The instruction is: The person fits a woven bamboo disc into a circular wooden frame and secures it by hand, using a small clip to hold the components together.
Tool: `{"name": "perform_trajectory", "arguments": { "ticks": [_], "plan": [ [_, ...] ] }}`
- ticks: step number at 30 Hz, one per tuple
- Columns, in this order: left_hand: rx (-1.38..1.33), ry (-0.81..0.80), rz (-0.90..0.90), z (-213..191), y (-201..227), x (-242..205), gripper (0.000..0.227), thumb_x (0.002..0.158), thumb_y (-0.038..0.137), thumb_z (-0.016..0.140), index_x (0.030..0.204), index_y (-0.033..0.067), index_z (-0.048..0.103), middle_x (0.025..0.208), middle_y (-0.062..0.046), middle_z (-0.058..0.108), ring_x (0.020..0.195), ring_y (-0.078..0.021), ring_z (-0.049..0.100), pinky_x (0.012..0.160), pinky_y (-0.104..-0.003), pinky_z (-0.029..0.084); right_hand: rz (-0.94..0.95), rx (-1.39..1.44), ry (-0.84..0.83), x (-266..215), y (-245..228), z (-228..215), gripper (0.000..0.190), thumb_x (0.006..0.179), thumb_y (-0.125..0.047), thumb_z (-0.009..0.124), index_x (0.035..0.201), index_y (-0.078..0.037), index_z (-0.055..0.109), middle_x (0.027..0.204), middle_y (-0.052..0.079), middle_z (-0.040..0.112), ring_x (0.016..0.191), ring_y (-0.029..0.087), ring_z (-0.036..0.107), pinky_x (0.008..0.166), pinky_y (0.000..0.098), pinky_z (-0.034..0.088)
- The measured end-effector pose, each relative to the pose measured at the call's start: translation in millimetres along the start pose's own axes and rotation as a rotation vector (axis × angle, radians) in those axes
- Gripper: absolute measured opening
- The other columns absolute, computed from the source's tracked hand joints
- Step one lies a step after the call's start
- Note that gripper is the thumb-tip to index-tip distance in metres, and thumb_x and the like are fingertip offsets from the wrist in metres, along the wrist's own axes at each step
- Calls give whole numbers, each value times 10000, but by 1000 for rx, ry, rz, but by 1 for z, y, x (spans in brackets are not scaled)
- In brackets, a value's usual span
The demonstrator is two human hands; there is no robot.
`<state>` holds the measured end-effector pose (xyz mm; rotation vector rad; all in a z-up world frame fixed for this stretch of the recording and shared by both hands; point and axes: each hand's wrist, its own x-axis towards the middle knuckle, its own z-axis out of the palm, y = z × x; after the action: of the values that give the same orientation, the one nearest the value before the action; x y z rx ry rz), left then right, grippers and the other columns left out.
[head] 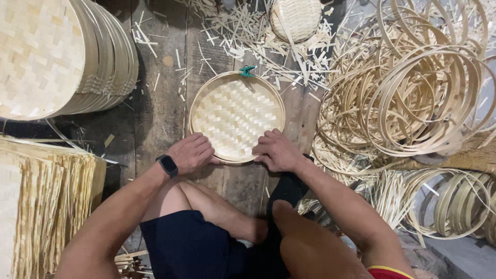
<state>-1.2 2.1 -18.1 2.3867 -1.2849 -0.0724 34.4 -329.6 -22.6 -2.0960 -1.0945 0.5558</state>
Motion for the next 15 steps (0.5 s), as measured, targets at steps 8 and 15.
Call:
{"name": "perform_trajectory", "arguments": {
  "ticks": [8, 15],
  "plan": [
    [97, -64, -57, 18, 3, -1, 195, 937, 245, 612, 954, 55, 652, 841, -74, 588, 849, -245, 568, 866, -396, 443, 84, 19, -25, 1, 2, 9, 142, 806, -204, 777, 903, -101, 766, 841, 24, 685, 850, 243, 581, 826, 398, 456],
    [55, -40, -92, 23, 1, -4, 173, 960, 233, 597, 979, 70, 652, 845, -55, 576, 870, -234, 562, 883, -390, 431, 330, 51, -88, 16, 0, 11, 93, 685, -165, 822, 732, -90, 794, 775, 86, 730, 803, 295, 674, 791, 411, 518]
  ]
}}
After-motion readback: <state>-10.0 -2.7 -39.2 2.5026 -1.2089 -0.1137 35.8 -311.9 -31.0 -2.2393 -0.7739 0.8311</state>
